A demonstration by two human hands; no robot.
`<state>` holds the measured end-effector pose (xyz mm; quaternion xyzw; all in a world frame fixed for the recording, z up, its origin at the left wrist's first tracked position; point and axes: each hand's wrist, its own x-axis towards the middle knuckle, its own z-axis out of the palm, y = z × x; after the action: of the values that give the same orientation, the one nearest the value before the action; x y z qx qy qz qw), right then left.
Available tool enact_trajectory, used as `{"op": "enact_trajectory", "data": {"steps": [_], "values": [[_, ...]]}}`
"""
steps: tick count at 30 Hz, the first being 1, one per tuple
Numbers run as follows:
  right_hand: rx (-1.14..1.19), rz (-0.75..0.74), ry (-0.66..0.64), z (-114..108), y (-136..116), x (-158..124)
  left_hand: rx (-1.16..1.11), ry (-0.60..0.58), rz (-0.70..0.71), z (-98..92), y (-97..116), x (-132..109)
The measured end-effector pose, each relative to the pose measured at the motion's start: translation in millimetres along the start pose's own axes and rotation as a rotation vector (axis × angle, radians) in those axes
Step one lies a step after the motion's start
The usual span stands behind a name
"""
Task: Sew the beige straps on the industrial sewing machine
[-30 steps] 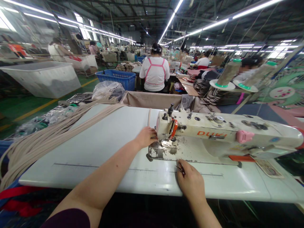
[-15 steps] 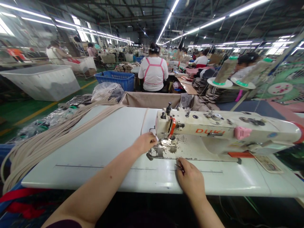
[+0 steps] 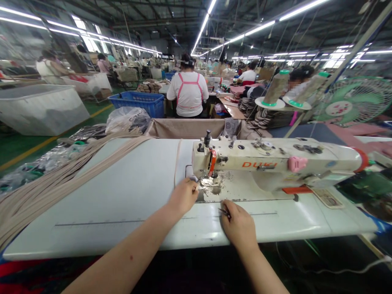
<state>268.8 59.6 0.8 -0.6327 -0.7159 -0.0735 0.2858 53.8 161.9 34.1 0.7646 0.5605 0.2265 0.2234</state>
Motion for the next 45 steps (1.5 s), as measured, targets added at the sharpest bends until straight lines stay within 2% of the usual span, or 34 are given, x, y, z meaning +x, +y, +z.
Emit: {"op": "enact_trajectory", "data": {"steps": [5, 11, 16, 20, 21, 23, 26, 30, 34, 38, 45], "values": [[0.078, 0.097, -0.077, -4.1, -8.7, -2.8, -0.022, -0.022, -0.030, 14.3, 9.6, -16.0], [0.029, 0.141, -0.108, -1.7, -10.1, -5.5, 0.161, -0.032, 0.094, 31.2, -5.1, -13.4], [0.056, 0.145, -0.068, -4.5, -9.8, -7.7, 0.151, -0.071, 0.137, 43.2, -20.0, -15.4], [0.321, 0.136, 0.099, -15.4, -3.3, -14.7, -0.022, -0.196, -0.031, 49.7, -38.9, -21.1], [0.400, 0.167, 0.161, -19.3, 1.3, -19.1, -0.046, -0.231, -0.052, 50.0, -43.0, -22.1], [0.461, 0.315, 0.263, -28.2, 15.9, -31.8, -0.035, -0.244, -0.001, 48.0, -47.8, -23.3], [0.366, 0.606, 0.367, -45.5, 52.9, -58.0, 0.078, -0.173, 0.183, 40.2, -45.9, -23.9], [0.188, 0.840, 0.452, -78.9, 117.9, -97.8, 0.227, -0.068, 0.356, 32.0, -40.3, -21.4], [-0.041, 1.101, 0.379, -119.0, 166.6, -136.3, 0.198, -0.069, 0.480, 37.3, -46.7, -17.3], [-0.262, 1.340, 0.277, -149.0, 186.9, -160.2, 0.181, -0.069, 0.492, 47.5, -54.1, -16.7], [-0.499, 1.476, 0.188, -169.4, 205.7, -165.6, 0.193, -0.084, 0.483, 54.1, -55.5, -20.8]]}}
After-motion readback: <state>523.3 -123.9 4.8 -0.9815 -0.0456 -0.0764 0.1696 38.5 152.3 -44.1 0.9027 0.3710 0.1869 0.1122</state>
